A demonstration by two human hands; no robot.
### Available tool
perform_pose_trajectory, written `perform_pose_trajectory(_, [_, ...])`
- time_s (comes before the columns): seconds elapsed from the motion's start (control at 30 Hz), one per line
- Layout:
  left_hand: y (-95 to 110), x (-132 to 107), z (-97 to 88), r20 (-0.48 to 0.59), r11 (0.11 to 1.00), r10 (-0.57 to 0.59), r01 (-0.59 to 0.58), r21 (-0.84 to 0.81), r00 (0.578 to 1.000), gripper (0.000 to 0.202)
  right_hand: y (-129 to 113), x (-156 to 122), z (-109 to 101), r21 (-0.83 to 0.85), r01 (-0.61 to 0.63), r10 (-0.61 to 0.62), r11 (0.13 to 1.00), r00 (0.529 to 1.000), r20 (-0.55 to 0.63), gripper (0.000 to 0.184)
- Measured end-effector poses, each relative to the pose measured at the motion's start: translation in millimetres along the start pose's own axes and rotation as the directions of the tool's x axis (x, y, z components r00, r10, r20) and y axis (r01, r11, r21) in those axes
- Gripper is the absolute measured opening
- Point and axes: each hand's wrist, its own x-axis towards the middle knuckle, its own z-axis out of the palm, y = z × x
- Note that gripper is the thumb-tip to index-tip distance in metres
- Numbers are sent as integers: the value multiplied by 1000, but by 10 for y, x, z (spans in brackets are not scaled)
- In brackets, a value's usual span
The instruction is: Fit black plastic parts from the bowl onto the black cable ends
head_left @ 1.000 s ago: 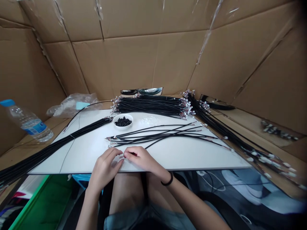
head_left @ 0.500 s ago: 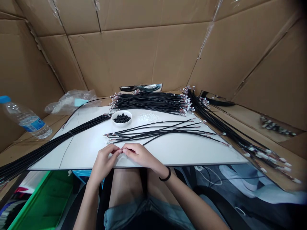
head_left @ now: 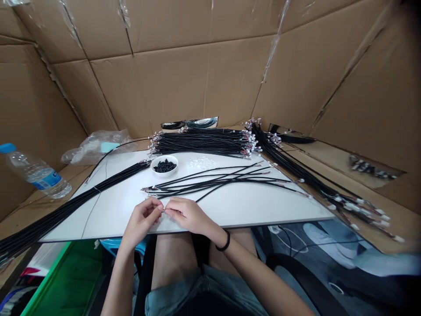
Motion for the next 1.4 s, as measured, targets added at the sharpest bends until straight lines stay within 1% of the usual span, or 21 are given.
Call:
perform_pose_trajectory(0.1, [15, -36, -4, -66, 986, 137, -130, 102, 988, 18, 48, 15, 2, 61, 4, -3, 998, 1000, -15, 24])
perform_pose_trajectory(0.17, [8, -58, -4, -87, 960, 239, -222, 169, 967, 15, 71, 21, 2, 95, 6, -5, 995, 1000, -18, 27])
perform_pose_trajectory(0.23, [-14, -85, -11, -82, 927, 326, -301, 222, 942, 17, 82, 24, -1, 125, 8, -6, 992, 1000, -19, 29])
perform_pose_trajectory(0.3, [-46, -115, -27, -69, 896, 383, -353, 268, 921, 21, 86, 24, -4, 147, 6, -2, 989, 1000, -26, 29])
perform_pose_trajectory(0.4, [-86, -142, -49, -58, 869, 410, -371, 327, 910, 26, 87, 22, -8, 168, 3, 3, 986, 999, -34, 31])
perform_pose_trajectory(0.47, [-92, -134, -51, -58, 867, 401, -359, 344, 914, 23, 86, 20, -11, 174, 5, 1, 985, 1000, -31, 32])
perform_pose_trajectory(0.57, [-66, -101, -30, -41, 886, 368, -337, 319, 929, 13, 82, 17, -13, 169, 4, 0, 986, 1000, -24, 30])
perform_pose_trajectory(0.67, [-18, -83, 5, -18, 924, 304, -290, 251, 953, 14, 73, 15, -11, 147, -2, 6, 989, 1000, -26, 28])
perform_pose_trajectory(0.77, [15, -79, 36, -35, 968, 200, -192, 160, 979, 21, 50, 5, -4, 114, -5, 9, 993, 999, -33, 20])
perform_pose_trajectory(0.87, [20, -59, 50, -38, 996, 79, -77, 52, 996, 29, 16, -20, 9, 66, -5, 8, 998, 999, -41, 14])
perform_pose_trajectory(0.97, [21, -16, 42, 24, 999, -21, 22, -31, 999, 32, -11, -49, 19, 10, 1, 0, 1000, 999, -54, 12])
perform_pose_trajectory(1.03, [36, 18, 24, 83, 996, -64, 68, -52, 995, 33, -23, -62, 19, -24, 9, -11, 1000, 998, -59, 14])
perform_pose_trajectory(1.13, [88, 76, -37, 154, 996, -86, 91, -23, 984, 36, -32, -68, 11, -68, 30, -35, 997, 997, -65, 21])
perform_pose_trajectory(1.2, [137, 136, -112, 166, 997, -79, 74, 36, 983, 38, -32, -69, 6, -91, 45, -52, 995, 996, -77, 22])
perform_pose_trajectory(1.3, [208, 305, -259, 133, 984, -49, 25, 177, 990, 38, -23, -72, 6, -111, 69, -80, 991, 992, -93, 20])
perform_pose_trajectory(1.4, [231, 626, -370, 95, 935, -25, -11, 354, 995, 34, -6, -73, 15, -112, 105, -114, 988, 990, -81, 19])
